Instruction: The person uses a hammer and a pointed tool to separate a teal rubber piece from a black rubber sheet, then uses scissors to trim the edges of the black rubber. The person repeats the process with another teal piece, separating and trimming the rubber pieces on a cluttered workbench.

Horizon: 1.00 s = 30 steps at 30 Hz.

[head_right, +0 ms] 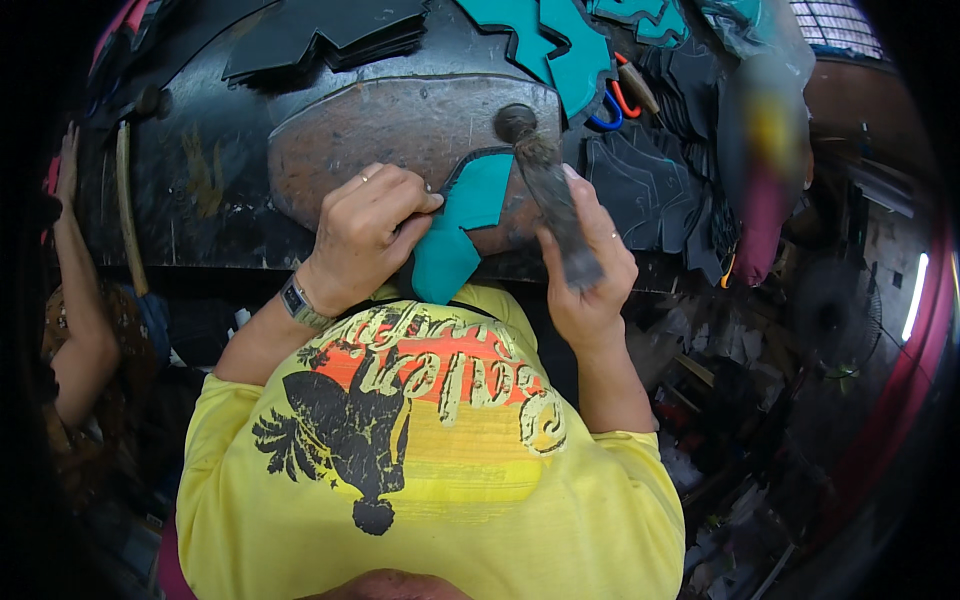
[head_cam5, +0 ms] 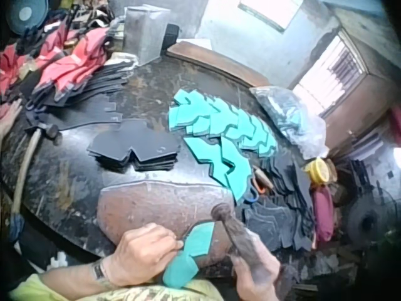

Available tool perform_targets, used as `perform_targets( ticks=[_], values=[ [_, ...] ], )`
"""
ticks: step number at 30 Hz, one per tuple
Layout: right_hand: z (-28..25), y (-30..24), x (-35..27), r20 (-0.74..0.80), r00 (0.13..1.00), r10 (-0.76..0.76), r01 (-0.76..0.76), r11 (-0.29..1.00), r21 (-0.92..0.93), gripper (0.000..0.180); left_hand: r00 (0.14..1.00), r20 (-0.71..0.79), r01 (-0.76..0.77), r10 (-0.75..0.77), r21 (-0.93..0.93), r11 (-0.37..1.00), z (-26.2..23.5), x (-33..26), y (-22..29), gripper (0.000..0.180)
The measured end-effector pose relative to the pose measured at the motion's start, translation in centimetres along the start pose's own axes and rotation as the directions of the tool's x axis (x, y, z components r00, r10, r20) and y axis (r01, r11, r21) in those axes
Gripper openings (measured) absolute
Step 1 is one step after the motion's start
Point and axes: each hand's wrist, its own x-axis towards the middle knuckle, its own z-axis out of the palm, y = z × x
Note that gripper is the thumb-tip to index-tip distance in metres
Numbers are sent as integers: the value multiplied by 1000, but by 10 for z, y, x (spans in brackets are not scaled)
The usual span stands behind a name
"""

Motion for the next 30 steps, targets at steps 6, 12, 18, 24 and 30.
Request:
perform_targets(
  ticks=[6,12,18,24,30],
  values=[
    [-1,28,16,-92,996,-21,-19,910,-413,44,999,-28,-47,47,-17,999,0,-3,-2,16],
    [21,-11,24,242,964,-108,122,991,-45,46,996,-3,-90,90,-5,996,1,-3,-1,13],
    [48,-9,37,304,937,-173,174,984,24,36,995,13,-103,103,-27,994,-1,-6,-4,12],
    [53,4,33,286,932,-222,237,971,-17,30,996,-6,-87,87,-27,996,3,-6,-6,14],
    [56,9,29,248,924,-290,305,952,-23,32,999,15,29,-29,-5,1000,0,-3,-2,12]
  ],
)
